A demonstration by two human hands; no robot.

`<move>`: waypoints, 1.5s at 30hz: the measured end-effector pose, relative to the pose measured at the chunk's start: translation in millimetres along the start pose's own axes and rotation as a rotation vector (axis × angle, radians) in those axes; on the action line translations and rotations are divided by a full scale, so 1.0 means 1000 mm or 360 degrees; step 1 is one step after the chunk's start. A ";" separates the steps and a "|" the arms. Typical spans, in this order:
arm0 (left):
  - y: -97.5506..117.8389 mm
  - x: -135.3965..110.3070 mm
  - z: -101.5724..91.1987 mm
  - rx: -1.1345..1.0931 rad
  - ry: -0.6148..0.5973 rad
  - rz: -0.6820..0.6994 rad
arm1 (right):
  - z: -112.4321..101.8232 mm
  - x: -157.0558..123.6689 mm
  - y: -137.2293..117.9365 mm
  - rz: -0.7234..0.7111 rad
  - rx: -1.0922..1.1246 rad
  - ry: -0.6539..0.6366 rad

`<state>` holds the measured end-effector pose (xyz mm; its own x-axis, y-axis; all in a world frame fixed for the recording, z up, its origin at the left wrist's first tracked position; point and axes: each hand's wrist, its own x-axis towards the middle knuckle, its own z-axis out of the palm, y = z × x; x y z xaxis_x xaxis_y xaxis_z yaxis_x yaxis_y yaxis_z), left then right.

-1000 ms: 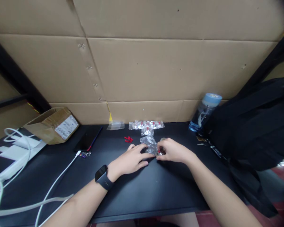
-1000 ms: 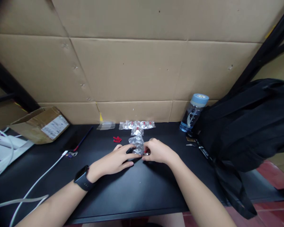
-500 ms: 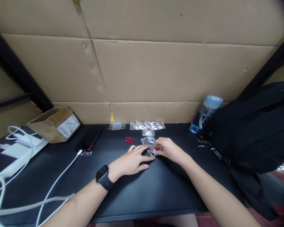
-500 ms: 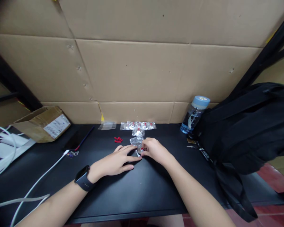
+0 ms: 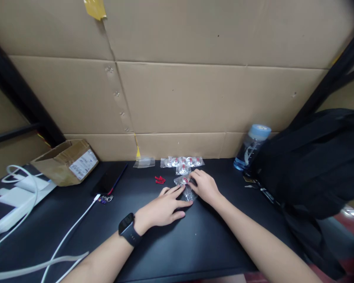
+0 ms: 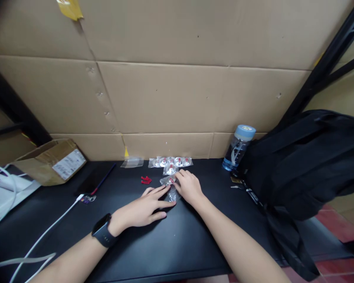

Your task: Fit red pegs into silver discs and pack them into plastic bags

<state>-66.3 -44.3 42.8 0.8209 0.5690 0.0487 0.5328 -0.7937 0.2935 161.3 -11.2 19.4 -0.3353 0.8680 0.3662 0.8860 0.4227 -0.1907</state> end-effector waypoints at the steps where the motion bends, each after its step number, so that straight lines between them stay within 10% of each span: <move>1: -0.001 0.000 -0.001 -0.0005 0.0018 0.0011 | -0.001 0.000 -0.001 -0.0026 0.0036 -0.0014; 12: -0.017 -0.001 0.003 0.0019 0.0254 -0.0168 | -0.038 -0.011 0.016 -0.0440 0.0427 -0.0538; 31: -0.019 0.016 0.009 0.0104 0.0908 -0.0575 | 0.002 -0.004 0.007 0.0229 0.0608 -0.0008; 38: -0.016 0.019 0.012 0.0188 0.0564 -0.0275 | 0.006 -0.004 0.003 0.0394 0.0323 0.0095; 45: -0.027 0.023 0.019 0.0113 0.0537 -0.0379 | -0.010 -0.006 0.004 -0.0157 0.0361 -0.0159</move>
<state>-57.4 -14.1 17.5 0.5658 0.7676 0.3010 0.7221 -0.6375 0.2686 170.5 -17.6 25.6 -0.4565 0.8363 0.3035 0.7567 0.5444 -0.3620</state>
